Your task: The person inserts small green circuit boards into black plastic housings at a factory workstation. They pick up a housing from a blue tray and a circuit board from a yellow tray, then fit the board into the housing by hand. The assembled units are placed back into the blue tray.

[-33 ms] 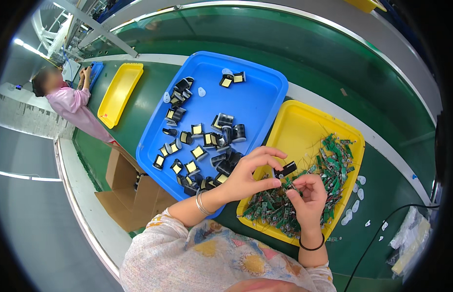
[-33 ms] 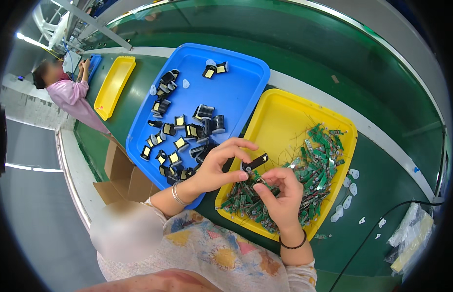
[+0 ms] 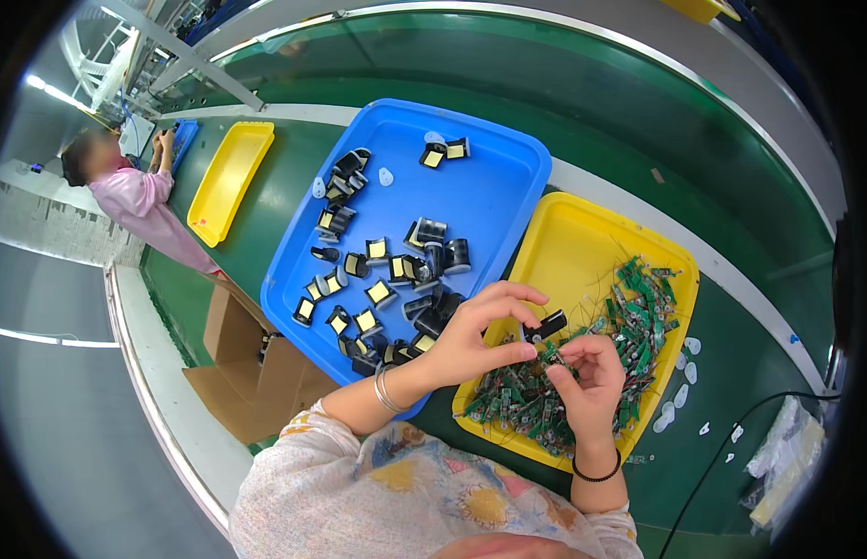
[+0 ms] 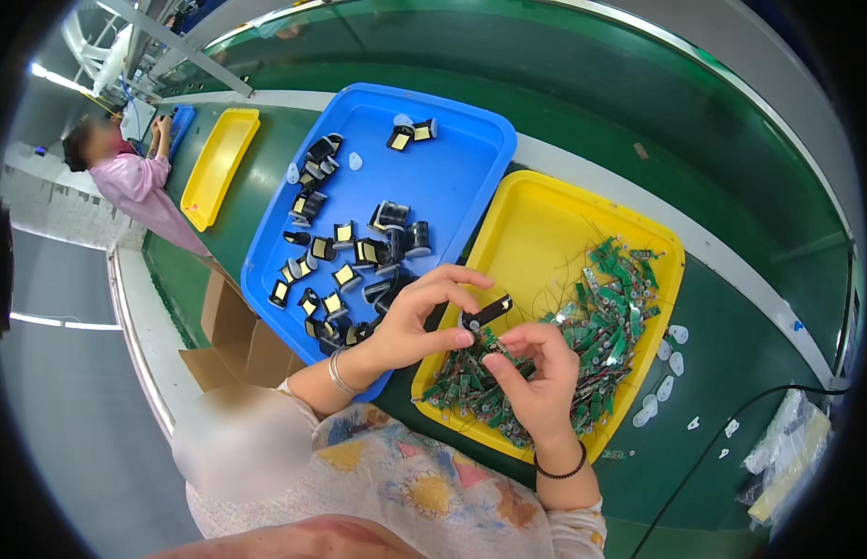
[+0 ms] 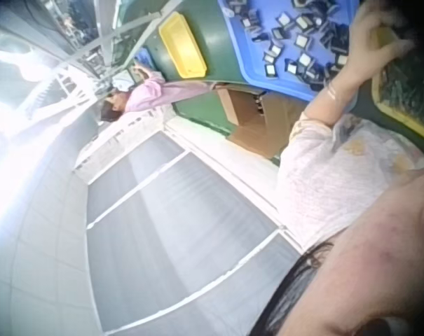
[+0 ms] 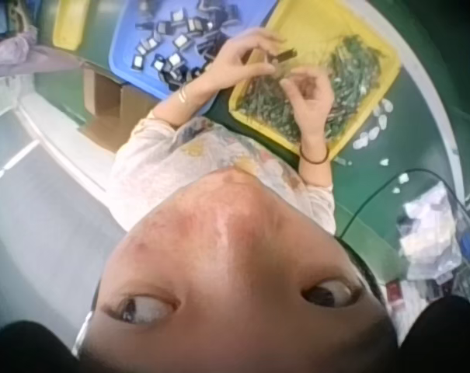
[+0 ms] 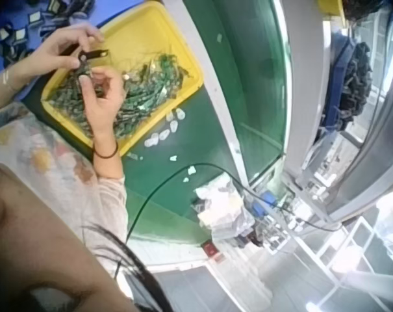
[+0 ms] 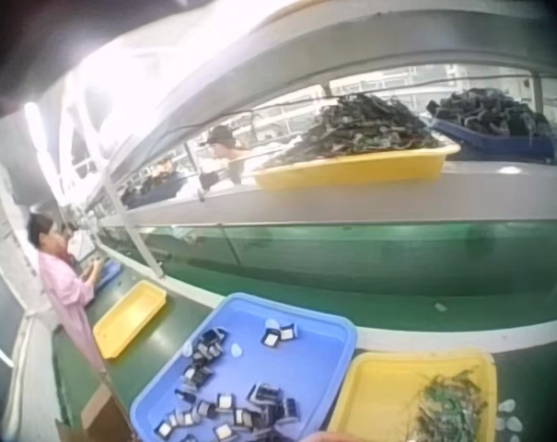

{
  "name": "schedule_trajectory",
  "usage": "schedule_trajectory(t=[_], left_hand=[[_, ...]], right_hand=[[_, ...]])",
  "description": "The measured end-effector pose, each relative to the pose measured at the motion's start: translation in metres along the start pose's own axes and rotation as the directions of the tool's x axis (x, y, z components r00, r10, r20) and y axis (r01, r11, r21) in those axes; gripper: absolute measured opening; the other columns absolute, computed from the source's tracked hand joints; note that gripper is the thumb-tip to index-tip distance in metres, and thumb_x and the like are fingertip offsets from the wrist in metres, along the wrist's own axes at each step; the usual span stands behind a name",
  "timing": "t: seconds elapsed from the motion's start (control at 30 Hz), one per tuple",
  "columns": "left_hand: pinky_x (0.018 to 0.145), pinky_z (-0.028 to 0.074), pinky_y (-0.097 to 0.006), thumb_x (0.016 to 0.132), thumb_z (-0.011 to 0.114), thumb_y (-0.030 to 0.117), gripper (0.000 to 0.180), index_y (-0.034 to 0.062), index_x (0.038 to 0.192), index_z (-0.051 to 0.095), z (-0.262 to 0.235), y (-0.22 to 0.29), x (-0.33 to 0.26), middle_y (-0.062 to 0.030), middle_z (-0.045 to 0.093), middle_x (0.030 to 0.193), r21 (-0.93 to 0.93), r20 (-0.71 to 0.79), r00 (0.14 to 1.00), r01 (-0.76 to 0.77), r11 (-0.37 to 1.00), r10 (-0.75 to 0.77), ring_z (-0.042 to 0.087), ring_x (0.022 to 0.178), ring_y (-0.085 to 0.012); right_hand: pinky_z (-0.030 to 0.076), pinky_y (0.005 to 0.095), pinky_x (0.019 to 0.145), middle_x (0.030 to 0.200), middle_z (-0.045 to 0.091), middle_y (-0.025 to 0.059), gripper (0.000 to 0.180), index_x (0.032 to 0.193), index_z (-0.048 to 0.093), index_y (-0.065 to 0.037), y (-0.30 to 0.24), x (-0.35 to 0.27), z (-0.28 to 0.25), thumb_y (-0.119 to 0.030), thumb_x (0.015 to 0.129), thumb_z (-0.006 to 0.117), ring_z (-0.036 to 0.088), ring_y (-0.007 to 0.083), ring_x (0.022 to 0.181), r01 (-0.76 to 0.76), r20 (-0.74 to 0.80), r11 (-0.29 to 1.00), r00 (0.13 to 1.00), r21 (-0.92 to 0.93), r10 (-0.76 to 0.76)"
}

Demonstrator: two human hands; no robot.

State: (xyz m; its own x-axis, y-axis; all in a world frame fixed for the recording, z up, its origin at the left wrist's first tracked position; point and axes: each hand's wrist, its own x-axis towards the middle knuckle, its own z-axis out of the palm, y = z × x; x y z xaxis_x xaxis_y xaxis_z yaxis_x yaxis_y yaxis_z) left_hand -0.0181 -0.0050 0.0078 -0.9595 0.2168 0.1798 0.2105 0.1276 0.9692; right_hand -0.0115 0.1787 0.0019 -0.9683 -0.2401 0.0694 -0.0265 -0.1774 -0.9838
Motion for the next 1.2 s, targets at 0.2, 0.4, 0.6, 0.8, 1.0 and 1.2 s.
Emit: schedule_trajectory(t=[0.2,0.4,0.6,0.8,1.0,1.2], left_hand=[[0.088,0.037,-0.033,0.069,0.068,0.012,0.022,0.0054,0.088,0.058,-0.001,-0.002,0.000,-0.0092,0.053,0.109,-0.052,0.005,0.998,0.066,0.996,-0.066,0.050,0.102,-0.0216],[0.082,0.042,-0.030,0.072,0.066,0.010,0.022,0.0039,0.091,0.057,0.001,-0.001,-0.003,-0.0093,0.055,0.105,-0.100,0.037,0.995,0.093,0.991,-0.090,0.052,0.097,-0.0196],[0.079,0.042,-0.028,0.075,0.065,0.009,0.023,0.0013,0.094,0.055,0.003,0.002,-0.004,-0.0104,0.055,0.103,-0.147,0.049,0.996,0.083,0.986,-0.077,0.052,0.094,-0.0173],[0.078,0.044,-0.028,0.076,0.063,0.007,0.022,0.0013,0.096,0.055,0.002,0.005,-0.006,-0.0106,0.054,0.103,-0.160,0.037,0.998,0.048,0.986,-0.043,0.052,0.094,-0.0163],[0.074,0.046,-0.028,0.075,0.063,0.005,0.021,0.0021,0.095,0.055,0.002,0.011,-0.007,-0.0107,0.055,0.103,-0.158,0.003,1.000,0.011,0.987,-0.010,0.054,0.093,-0.0165],[0.075,0.046,-0.028,0.075,0.063,0.005,0.021,0.0021,0.094,0.055,0.001,0.015,-0.009,-0.0112,0.056,0.102,-0.100,-0.008,1.000,-0.019,0.995,0.018,0.055,0.095,-0.0177]], right_hand=[[0.046,0.0211,0.065,0.079,0.057,0.0042,0.026,0.090,0.055,0.000,-0.006,0.003,0.000,0.000,0.068,0.069,0.055,0.0088,0.070,-0.032,0.060,0.999,0.998,-0.014,0.033],[0.045,0.0208,0.064,0.077,0.058,0.0040,0.024,0.090,0.056,0.000,-0.005,0.003,-0.002,0.000,0.069,0.068,0.055,0.0087,0.070,-0.017,0.072,0.997,0.997,-0.072,0.022],[0.044,0.0204,0.065,0.079,0.058,0.0043,0.022,0.089,0.056,0.001,-0.004,0.003,0.000,0.002,0.070,0.066,0.055,0.0086,0.071,-0.012,0.033,1.000,0.999,-0.026,0.013],[0.044,0.0206,0.067,0.084,0.057,0.0047,0.022,0.090,0.055,0.001,-0.003,0.000,0.005,0.003,0.071,0.064,0.054,0.0091,0.074,0.035,0.009,0.999,0.999,-0.001,-0.035],[0.043,0.0209,0.072,0.085,0.055,0.0034,0.023,0.093,0.054,0.001,0.002,-0.003,0.004,0.004,0.072,0.063,0.053,0.0090,0.078,0.021,0.004,0.999,1.000,0.032,-0.021],[0.044,0.0201,0.066,0.086,0.051,0.0037,0.024,0.095,0.050,0.000,0.007,-0.003,0.004,0.006,0.074,0.059,0.051,0.0083,0.074,0.080,0.039,0.997,0.996,-0.012,-0.079]])
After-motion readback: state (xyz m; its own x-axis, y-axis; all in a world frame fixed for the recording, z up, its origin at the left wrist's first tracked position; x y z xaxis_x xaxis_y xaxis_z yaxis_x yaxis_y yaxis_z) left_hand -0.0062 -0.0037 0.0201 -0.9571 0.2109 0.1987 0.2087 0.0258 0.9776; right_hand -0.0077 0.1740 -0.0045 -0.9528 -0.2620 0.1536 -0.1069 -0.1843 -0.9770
